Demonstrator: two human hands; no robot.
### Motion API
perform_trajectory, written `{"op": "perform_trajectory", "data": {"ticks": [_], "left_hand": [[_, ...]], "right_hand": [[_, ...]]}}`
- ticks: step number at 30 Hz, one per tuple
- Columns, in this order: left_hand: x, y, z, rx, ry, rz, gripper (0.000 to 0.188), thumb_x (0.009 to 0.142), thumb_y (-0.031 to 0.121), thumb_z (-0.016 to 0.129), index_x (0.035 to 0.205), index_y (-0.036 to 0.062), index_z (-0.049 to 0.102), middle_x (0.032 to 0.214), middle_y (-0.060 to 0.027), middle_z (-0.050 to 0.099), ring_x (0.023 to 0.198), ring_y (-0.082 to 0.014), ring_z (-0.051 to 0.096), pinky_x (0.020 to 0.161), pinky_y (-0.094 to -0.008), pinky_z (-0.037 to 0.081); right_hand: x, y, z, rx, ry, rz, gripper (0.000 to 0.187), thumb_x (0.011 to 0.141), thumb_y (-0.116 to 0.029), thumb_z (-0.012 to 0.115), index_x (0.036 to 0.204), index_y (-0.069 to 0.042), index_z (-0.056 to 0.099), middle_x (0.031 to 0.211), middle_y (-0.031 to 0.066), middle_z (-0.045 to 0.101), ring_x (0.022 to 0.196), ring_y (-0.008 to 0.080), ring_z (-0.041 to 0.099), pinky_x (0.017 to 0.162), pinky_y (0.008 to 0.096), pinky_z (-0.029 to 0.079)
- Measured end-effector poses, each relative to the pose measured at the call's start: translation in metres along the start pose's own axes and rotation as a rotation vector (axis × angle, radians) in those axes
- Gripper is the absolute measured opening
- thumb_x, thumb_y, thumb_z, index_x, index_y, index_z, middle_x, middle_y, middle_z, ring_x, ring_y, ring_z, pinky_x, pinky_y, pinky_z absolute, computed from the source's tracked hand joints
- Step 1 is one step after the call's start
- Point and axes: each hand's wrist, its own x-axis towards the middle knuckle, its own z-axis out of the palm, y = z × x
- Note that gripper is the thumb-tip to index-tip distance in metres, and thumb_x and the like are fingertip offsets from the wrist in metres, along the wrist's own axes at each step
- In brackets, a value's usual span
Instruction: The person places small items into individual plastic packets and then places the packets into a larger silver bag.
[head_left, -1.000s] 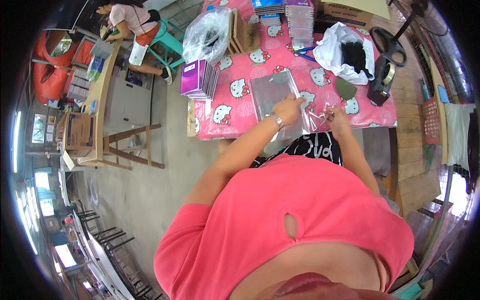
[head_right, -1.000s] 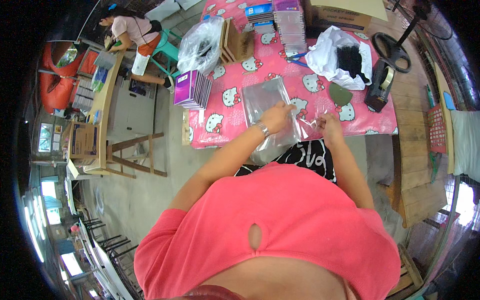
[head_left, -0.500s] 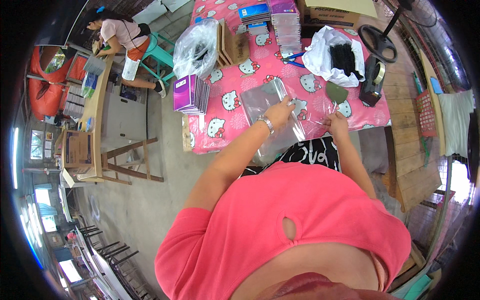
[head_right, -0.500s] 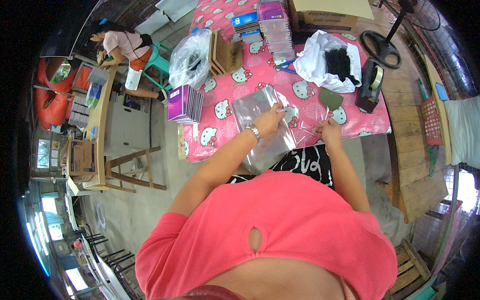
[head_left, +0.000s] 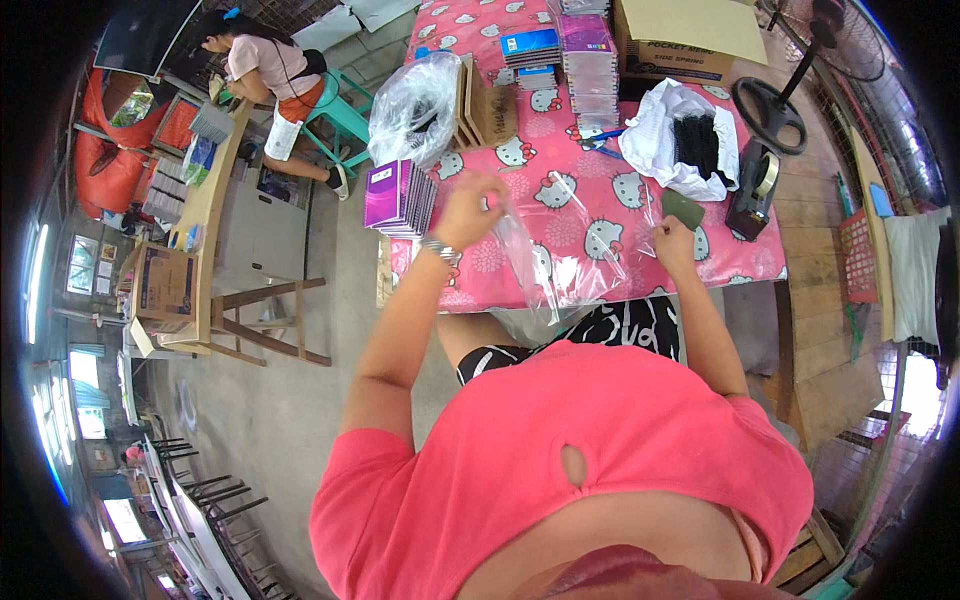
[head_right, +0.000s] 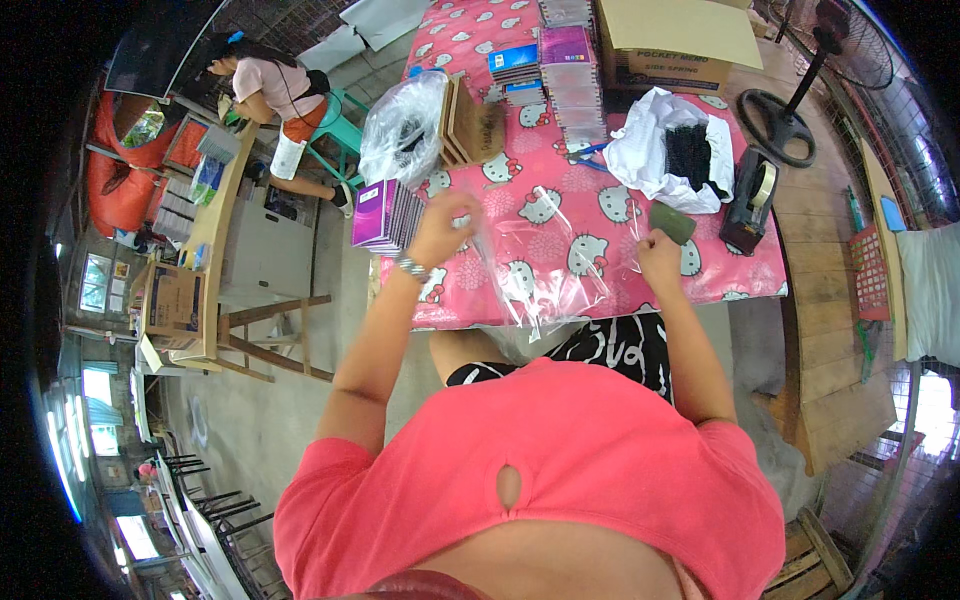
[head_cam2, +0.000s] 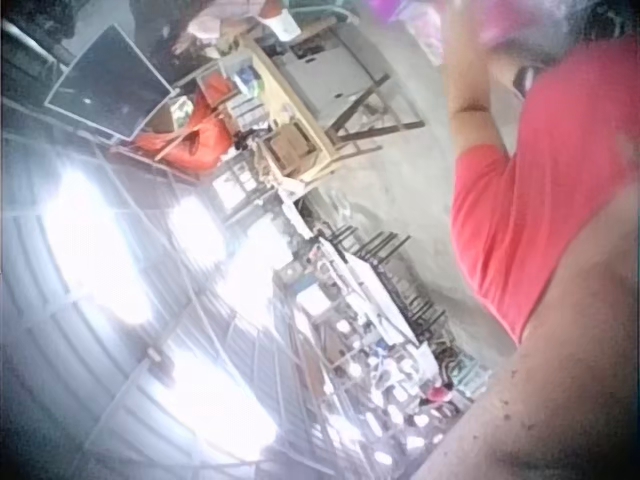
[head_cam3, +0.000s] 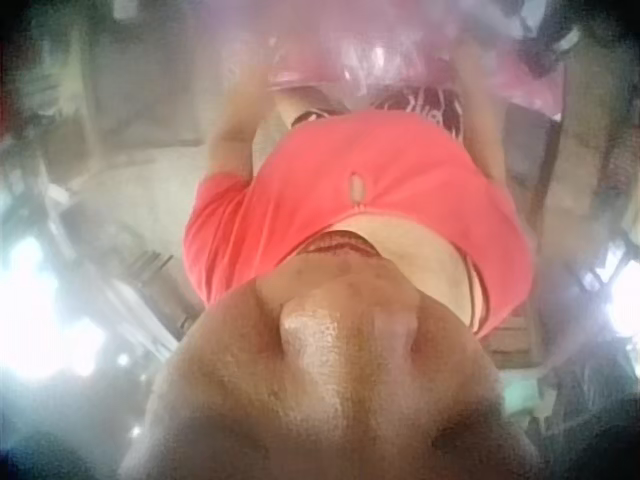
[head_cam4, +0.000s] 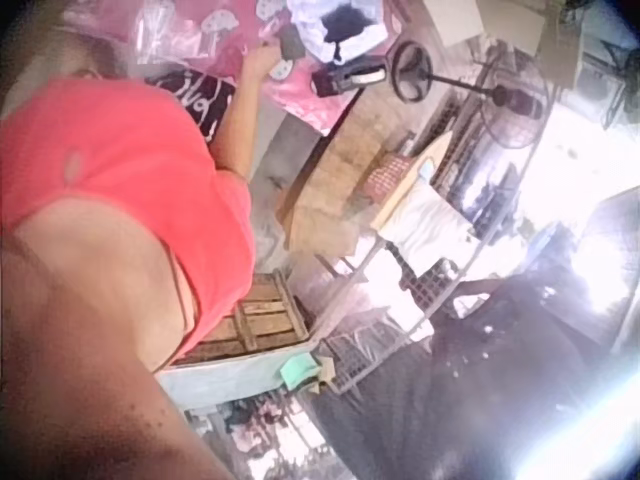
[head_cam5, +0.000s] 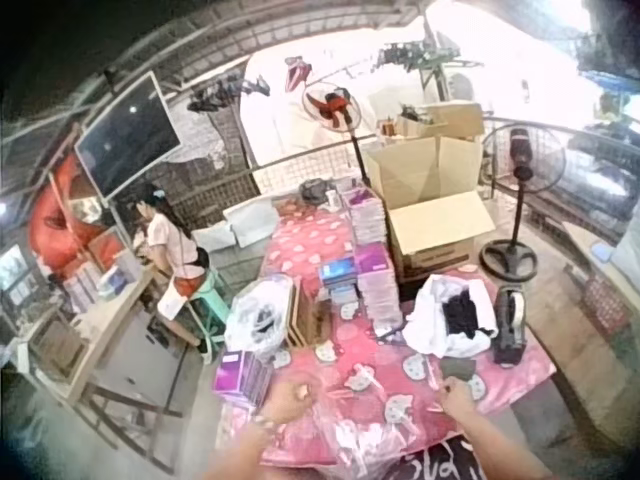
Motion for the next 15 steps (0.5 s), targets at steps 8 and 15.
{"op": "perform_trajectory", "data": {"ticks": [8, 15], "left_hand": [[0.014, 0.01, -0.083, -0.683, 0.387, -0.425, 0.006, 0.089, 0.002, 0.052, 0.092, 0.0038, 0.047, 0.079, -0.0007, 0.052, 0.073, -0.0054, 0.052, 0.066, -0.0189, 0.044], [0.043, 0.041, 0.038, -0.738, -0.117, -0.559, 0.01, 0.091, 0.003, 0.052, 0.098, 0.0058, 0.047, 0.074, -0.0004, 0.054, 0.067, -0.007, 0.052, 0.059, -0.0234, 0.044]], "right_hand": [[0.009, -0.013, -0.007, -0.148, -0.173, -0.086, 0.019, 0.078, -0.016, 0.06, 0.085, 0.001, 0.059, 0.085, 0.0241, 0.06, 0.081, 0.0398, 0.061, 0.07, 0.0472, 0.048], [0.036, -0.104, -0.044, 0.651, -0.214, 0.104, 0.054, 0.084, -0.036, 0.063, 0.124, -0.002, 0.05, 0.118, 0.0203, 0.055, 0.109, 0.0296, 0.055, 0.091, 0.038, 0.044]]}}
